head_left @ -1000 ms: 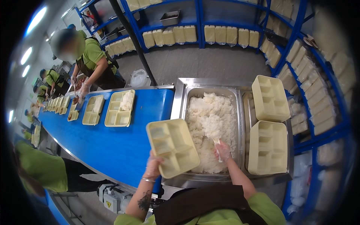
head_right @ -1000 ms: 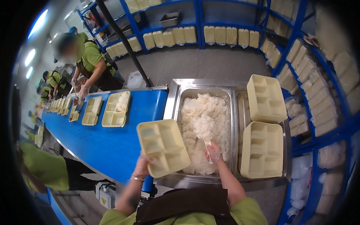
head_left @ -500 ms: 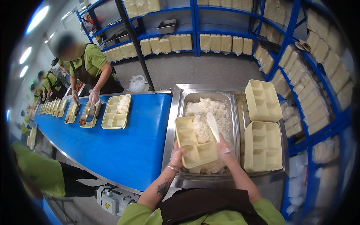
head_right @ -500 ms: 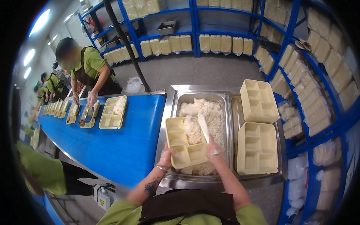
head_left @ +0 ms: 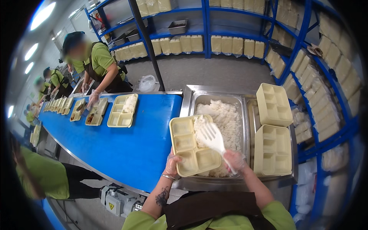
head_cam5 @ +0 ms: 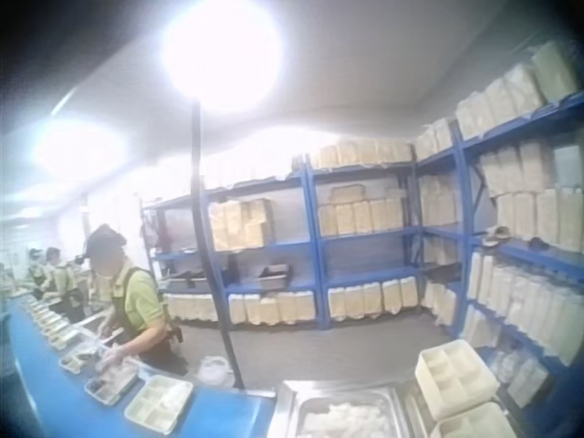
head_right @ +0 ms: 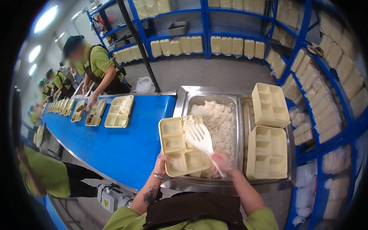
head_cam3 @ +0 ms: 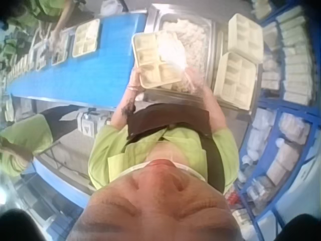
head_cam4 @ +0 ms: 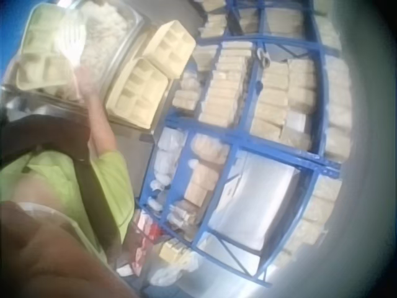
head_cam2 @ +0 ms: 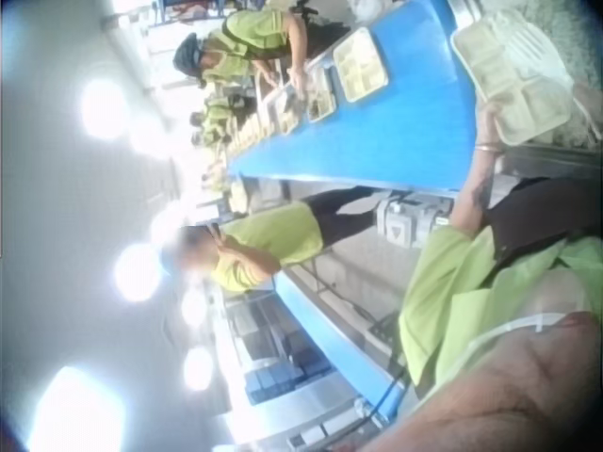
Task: The person unpacks a stack of compartmentalized food trays and places them on a conveyor belt. Using a plastic scoop, the person portions cooked rice from a large metal container into the trays as they move along the belt.
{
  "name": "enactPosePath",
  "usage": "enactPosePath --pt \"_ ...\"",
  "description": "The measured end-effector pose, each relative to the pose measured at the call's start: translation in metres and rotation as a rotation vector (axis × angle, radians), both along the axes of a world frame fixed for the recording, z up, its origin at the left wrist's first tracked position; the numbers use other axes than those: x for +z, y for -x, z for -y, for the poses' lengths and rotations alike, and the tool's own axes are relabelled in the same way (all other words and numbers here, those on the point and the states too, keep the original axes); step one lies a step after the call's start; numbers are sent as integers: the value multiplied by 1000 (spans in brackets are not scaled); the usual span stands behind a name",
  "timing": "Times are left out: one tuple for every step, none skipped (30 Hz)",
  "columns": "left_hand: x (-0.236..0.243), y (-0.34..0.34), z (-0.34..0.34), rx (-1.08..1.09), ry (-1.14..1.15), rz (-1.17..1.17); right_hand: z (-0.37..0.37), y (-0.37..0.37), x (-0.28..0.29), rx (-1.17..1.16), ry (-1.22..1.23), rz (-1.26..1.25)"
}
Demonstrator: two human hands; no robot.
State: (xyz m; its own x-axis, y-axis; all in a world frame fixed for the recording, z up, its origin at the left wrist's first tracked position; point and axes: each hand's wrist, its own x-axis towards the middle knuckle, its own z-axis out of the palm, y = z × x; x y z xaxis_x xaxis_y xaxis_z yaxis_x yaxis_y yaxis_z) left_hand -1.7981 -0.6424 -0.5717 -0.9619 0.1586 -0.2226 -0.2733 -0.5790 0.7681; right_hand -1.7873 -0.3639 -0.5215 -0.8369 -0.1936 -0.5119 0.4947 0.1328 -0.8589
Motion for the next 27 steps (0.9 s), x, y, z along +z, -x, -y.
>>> enactPosePath --pt "5 1 1 4 32 -34 -3 8 4 -40 48 -23" --pt "13 1 1 8 65 -69 -7 17 8 -81 97 -46" --pt "19 2 0 8 95 -107 -10 27 11 -125 143 -72" --pt "21 1 -1 14 109 -119 -8 35 14 -129 172 -116" --pt "23 2 -3 20 122 -132 -6 34 17 -85 103 -80" --pt "24 2 -3 30 140 -143 -1 33 20 -38 39 -43" --pt "24 3 -1 33 139 -148 3 33 22 9 -25 -6" --pt "23 4 1 38 138 -152 5 29 14 59 -64 -28" --pt "19 1 5 50 133 -148 6 24 9 48 -14 -29" --pt "11 0 9 49 89 -100 6 20 5 37 36 -29" --pt "-1 -1 16 50 44 -52 6 17 1 26 86 -29" --pt "-14 -3 26 56 3 -4 5 14 -2 -44 88 -37" --pt "-28 -8 41 85 -48 55 1 11 -3 -113 94 -45" --pt "-43 -15 57 117 -101 113 -5 9 -6 -179 99 -53" --pt "-51 -18 70 139 -157 168 -13 5 -13 -191 83 -38" --pt "-32 -27 79 169 -185 251 -23 2 -21 -200 70 -23" --pt "-36 -32 97 179 -187 271 -30 -3 -29 -207 56 -9" --pt "-70 -45 143 231 -171 263 -30 -7 -37 -184 35 17" --pt "-103 -53 178 271 -161 259 -31 -12 -45 -171 5 45" --pt "-86 -50 177 347 94 274 -33 -16 -54 -178 -38 75" --pt "-50 -46 172 417 350 288 -34 -18 -59 -185 -33 82" --pt "-27 -49 177 405 997 325 -33 -20 -62 -183 -26 88" --pt "-20 -60 185 493 1287 220 -32 -21 -66 -172 -11 93" --pt "-16 -64 188 559 1570 100 -33 -20 -73 -175 9 61" --pt "-12 -68 191 616 1851 -33 -31 -11 -79 -130 -156 -9" --pt "-7 -75 192 532 1828 -97 -29 3 -82 -85 -321 -79" --pt "3 -87 180 414 1801 -98 -29 9 -86 -44 -489 -138"
